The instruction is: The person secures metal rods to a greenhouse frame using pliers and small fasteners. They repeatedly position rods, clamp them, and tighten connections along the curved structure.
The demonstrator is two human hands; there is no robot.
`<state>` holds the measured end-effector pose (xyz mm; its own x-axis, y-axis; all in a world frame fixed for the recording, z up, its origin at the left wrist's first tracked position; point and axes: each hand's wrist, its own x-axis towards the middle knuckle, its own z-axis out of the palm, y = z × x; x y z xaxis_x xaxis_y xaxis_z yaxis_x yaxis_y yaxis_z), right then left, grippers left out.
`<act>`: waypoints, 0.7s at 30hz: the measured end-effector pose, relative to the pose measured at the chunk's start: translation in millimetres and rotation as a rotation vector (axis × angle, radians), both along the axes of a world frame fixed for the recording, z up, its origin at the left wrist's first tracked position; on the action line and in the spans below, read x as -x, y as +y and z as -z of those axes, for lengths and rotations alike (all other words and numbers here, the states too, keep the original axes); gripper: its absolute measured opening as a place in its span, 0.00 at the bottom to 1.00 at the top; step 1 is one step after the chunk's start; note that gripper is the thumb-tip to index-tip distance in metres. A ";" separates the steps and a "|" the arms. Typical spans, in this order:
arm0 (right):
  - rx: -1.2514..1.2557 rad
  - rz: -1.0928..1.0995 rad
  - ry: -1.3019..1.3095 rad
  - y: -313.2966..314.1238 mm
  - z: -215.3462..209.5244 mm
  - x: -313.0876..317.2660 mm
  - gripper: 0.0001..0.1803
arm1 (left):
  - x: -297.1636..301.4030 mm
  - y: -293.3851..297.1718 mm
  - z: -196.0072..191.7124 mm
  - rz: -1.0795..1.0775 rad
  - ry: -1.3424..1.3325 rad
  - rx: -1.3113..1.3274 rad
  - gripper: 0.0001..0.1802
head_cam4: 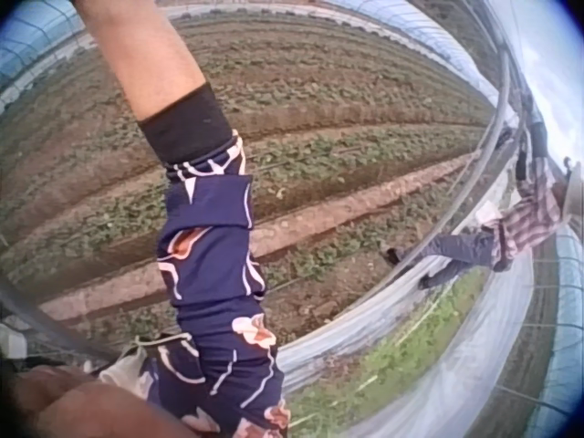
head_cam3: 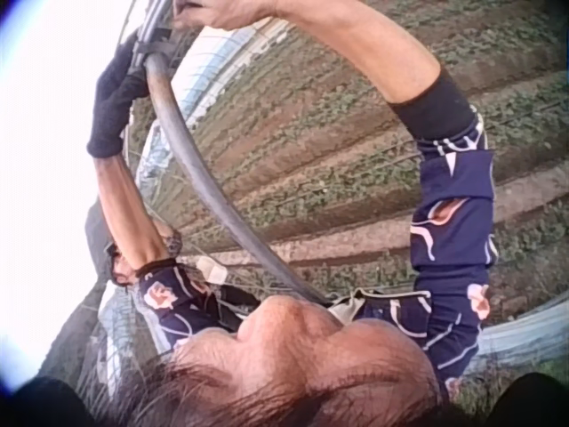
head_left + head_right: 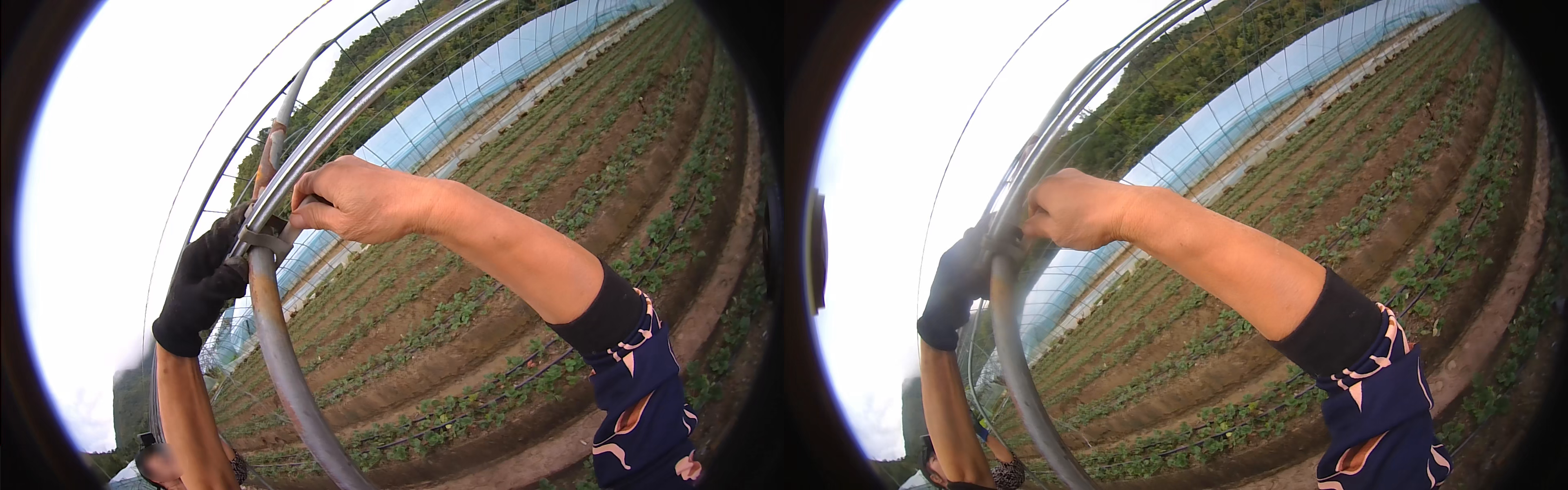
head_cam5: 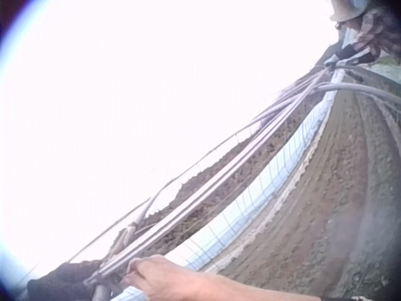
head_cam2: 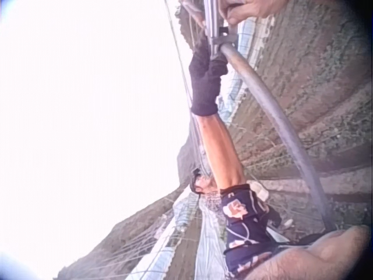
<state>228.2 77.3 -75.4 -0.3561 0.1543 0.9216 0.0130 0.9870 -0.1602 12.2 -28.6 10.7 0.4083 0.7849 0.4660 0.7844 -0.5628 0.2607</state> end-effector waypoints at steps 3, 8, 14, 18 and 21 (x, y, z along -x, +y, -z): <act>-0.018 -0.032 0.048 5.1 2.7 5.0 0.17 | -2.1 -1.3 -0.8 0.009 0.036 -0.015 0.40; 0.005 -0.050 0.138 4.1 9.1 12.7 0.16 | 0.1 -0.2 -5.5 -0.048 0.067 -0.042 0.36; -0.078 -0.046 0.178 7.8 11.6 19.9 0.14 | 3.1 2.0 -3.6 -0.038 0.006 0.002 0.35; 0.023 -0.068 0.124 3.3 14.7 10.3 0.17 | -2.7 -0.4 -1.7 0.004 -0.006 0.030 0.33; 0.146 -0.120 0.017 -6.7 13.6 1.5 0.24 | -1.1 -1.7 -4.9 0.016 -0.006 0.097 0.32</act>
<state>226.7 70.6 -89.1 -0.3647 0.2439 0.8986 -0.1071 0.9477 -0.3006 13.3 -30.3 15.6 0.4189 0.8198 0.3906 0.7737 -0.5473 0.3190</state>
